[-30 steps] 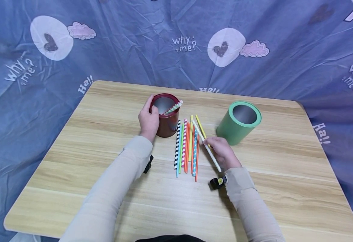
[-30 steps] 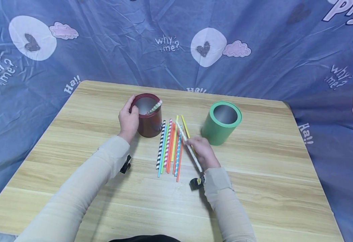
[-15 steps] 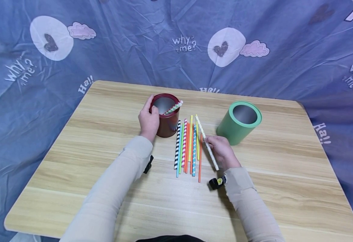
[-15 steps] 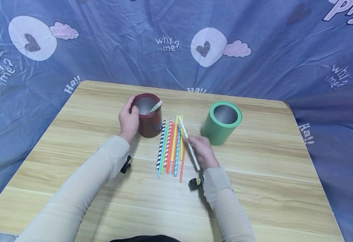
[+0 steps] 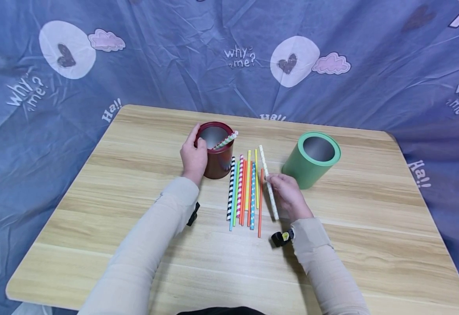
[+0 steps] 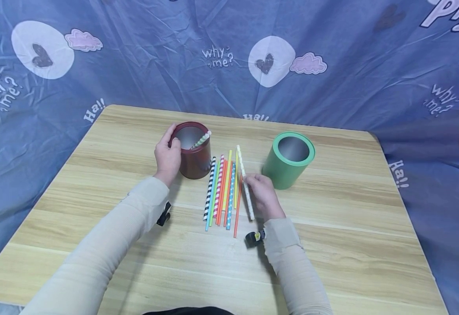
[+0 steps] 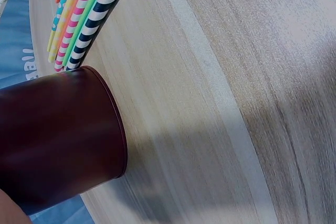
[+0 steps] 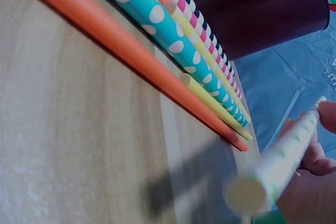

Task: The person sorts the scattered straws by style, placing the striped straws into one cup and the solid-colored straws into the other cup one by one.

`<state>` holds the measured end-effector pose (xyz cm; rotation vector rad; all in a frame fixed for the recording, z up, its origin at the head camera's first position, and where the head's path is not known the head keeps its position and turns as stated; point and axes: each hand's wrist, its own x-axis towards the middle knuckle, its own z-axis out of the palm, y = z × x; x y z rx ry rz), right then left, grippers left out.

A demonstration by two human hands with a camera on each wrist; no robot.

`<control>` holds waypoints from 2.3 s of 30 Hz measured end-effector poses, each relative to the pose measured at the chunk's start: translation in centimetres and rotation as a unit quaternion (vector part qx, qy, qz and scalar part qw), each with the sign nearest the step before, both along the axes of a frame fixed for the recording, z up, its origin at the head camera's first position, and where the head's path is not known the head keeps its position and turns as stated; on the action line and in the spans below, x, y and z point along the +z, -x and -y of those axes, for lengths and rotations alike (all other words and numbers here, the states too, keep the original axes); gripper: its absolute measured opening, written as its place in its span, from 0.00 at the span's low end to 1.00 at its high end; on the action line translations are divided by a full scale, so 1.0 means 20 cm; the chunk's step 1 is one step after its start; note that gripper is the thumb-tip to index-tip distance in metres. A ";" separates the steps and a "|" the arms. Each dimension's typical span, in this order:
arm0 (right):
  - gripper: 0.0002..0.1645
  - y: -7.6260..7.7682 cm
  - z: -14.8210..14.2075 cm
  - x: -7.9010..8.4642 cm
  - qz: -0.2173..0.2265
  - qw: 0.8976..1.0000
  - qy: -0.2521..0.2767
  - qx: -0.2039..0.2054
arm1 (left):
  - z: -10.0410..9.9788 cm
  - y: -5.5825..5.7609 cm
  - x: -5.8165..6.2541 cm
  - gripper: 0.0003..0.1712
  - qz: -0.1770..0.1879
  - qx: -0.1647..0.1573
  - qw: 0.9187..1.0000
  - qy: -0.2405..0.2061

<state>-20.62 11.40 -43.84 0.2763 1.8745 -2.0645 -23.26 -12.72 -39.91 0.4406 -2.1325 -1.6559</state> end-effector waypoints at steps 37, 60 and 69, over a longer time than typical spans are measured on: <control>0.03 0.00 0.19 0.34 -0.218 0.971 -0.053 -0.087 | 0.00 0.00 0.00 0.25 0.005 0.005 1.000 0.003; 0.10 0.09 0.41 0.54 -0.433 0.893 0.038 -0.117 | 0.00 0.00 0.01 0.25 0.012 0.004 1.000 0.006; 0.13 0.13 0.50 0.57 -0.478 0.866 0.024 -0.145 | 0.00 -0.01 0.02 0.26 0.012 0.005 1.000 0.009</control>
